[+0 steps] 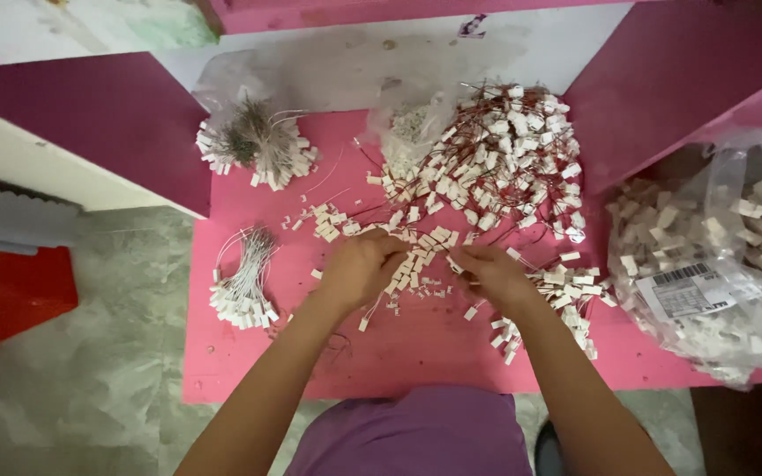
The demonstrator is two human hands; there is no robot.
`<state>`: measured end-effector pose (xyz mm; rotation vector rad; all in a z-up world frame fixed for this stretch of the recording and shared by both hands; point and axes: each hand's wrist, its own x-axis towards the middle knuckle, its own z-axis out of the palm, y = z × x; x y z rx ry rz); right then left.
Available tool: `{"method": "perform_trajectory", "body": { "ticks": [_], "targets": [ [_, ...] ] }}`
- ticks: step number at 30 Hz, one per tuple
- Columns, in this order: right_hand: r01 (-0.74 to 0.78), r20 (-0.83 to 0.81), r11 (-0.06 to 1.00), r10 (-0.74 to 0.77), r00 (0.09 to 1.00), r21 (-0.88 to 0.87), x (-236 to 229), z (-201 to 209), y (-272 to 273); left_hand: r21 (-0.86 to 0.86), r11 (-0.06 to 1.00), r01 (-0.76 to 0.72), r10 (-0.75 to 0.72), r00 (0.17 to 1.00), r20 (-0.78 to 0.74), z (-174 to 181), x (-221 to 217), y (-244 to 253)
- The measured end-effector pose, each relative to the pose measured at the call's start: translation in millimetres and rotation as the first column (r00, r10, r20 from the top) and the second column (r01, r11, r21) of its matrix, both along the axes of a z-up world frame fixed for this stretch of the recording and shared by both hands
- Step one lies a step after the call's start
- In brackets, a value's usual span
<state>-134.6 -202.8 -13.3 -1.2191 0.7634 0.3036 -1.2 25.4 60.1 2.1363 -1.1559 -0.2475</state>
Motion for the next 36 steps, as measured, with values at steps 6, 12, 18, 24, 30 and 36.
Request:
{"method": "perform_trajectory", "body": {
  "ticks": [6,12,18,24,30,36],
  "targets": [
    [0.17,-0.014,0.966,-0.17,0.985,0.193,-6,75,40,-0.19,0.84,-0.508,0.463,0.855,-0.235,20,-20,16],
    [0.003,0.189,0.983,-0.039,0.981,0.184,-26,62,64,-0.245,0.891,-0.383,0.084,0.668,-0.74,-13,-66,11],
    [-0.057,0.235,0.998,0.05,0.971,0.022,-34,88,82,-0.389,0.799,-0.46,-0.154,0.468,-0.87,-1,-78,13],
    [-0.093,0.29,0.994,0.106,0.951,-0.058,-48,98,113,-0.264,0.637,-0.724,-0.01,0.335,-0.942,22,-76,7],
    [-0.016,0.299,0.99,0.058,0.953,-0.141,-52,103,106,-0.281,0.77,-0.572,0.023,0.466,-0.884,62,-91,17],
    [0.091,0.297,0.991,-0.059,0.953,-0.095,-46,140,116,-0.185,0.81,-0.556,0.114,0.46,-0.881,61,-98,21]
  ]
}}
